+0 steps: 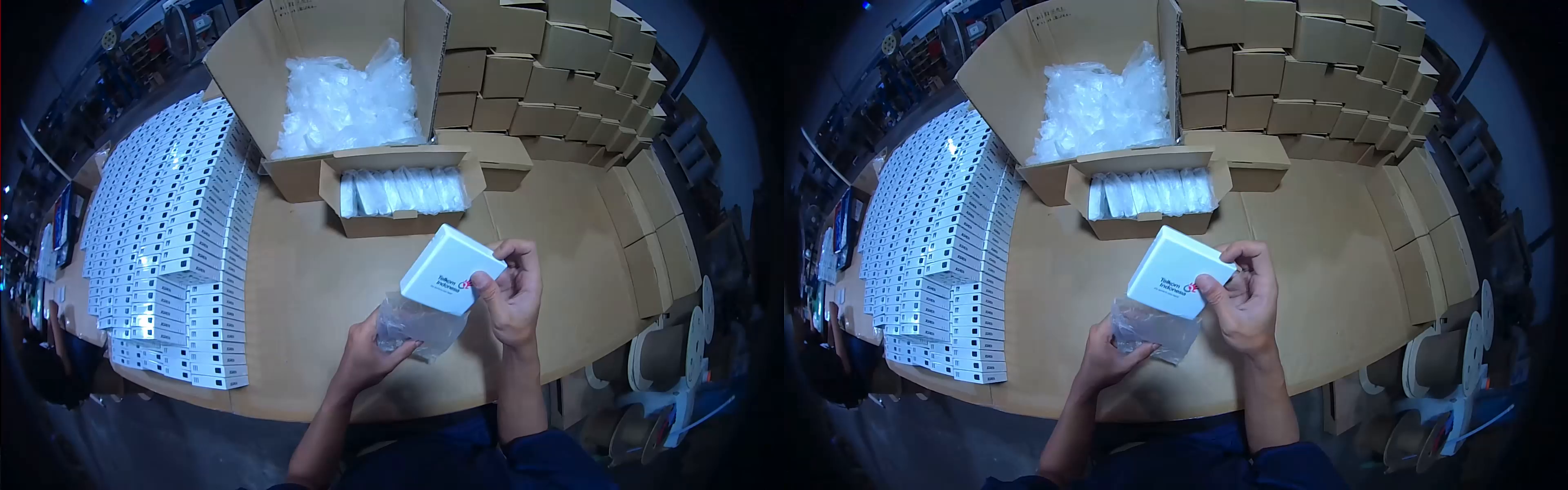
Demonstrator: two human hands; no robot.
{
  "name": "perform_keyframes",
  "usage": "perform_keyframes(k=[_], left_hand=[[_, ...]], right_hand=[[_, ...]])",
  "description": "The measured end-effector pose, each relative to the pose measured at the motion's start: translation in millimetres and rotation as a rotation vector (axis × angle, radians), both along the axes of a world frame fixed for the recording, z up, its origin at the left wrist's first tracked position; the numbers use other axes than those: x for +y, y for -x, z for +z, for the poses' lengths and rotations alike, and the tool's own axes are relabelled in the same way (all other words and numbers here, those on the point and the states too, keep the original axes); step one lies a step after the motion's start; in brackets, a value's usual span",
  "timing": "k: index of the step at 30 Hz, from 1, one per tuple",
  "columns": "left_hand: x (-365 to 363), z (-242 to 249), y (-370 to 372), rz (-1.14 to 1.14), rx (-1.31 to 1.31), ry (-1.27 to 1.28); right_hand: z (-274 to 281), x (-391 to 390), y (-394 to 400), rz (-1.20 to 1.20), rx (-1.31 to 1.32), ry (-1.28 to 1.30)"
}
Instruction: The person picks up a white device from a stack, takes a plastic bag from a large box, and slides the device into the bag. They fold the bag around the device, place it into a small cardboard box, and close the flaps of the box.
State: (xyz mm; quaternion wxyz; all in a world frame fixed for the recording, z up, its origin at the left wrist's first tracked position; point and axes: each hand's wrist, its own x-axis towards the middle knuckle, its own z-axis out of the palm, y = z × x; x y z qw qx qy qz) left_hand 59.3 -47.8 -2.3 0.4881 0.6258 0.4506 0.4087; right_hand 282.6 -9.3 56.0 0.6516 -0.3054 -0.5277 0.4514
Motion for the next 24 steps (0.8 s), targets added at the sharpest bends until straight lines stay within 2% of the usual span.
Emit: perform_keyframes(k=[7,13,17,19,21,22,24], left_hand=[[0.9,2.4,-6.2,0.093,-0.01,-0.017],[0.8,2.0,-5.3,0.076,0.023,-0.049],[-0.3,3.7,-6.8,0.071,0.063,-0.028],[-0.7,4.7,-7.1,0.067,0.071,0.0],[-0.8,6.1,-6.0,0.062,0.057,0.048],[-0.6,6.4,-4.8,0.061,0.05,0.071],[-3.4,1.0,-2.3,-0.009,-0.136,0.105]], right_hand=[[-0.9,-4.4,-0.2,0.024,0.017,0.028],[0.9,-5.5,-4.1,0.042,-0.185,0.117],[3.9,-1.3,7.7,0.05,-0.107,0.174],[6.3,0.4,9.9,0.033,-0.198,0.221],[7.6,4.4,12.0,0.013,-0.336,0.2],[4.3,5.9,13.2,-0.003,-0.308,0.224],[1.4,7.8,11.3,0.023,-0.318,0.283]])
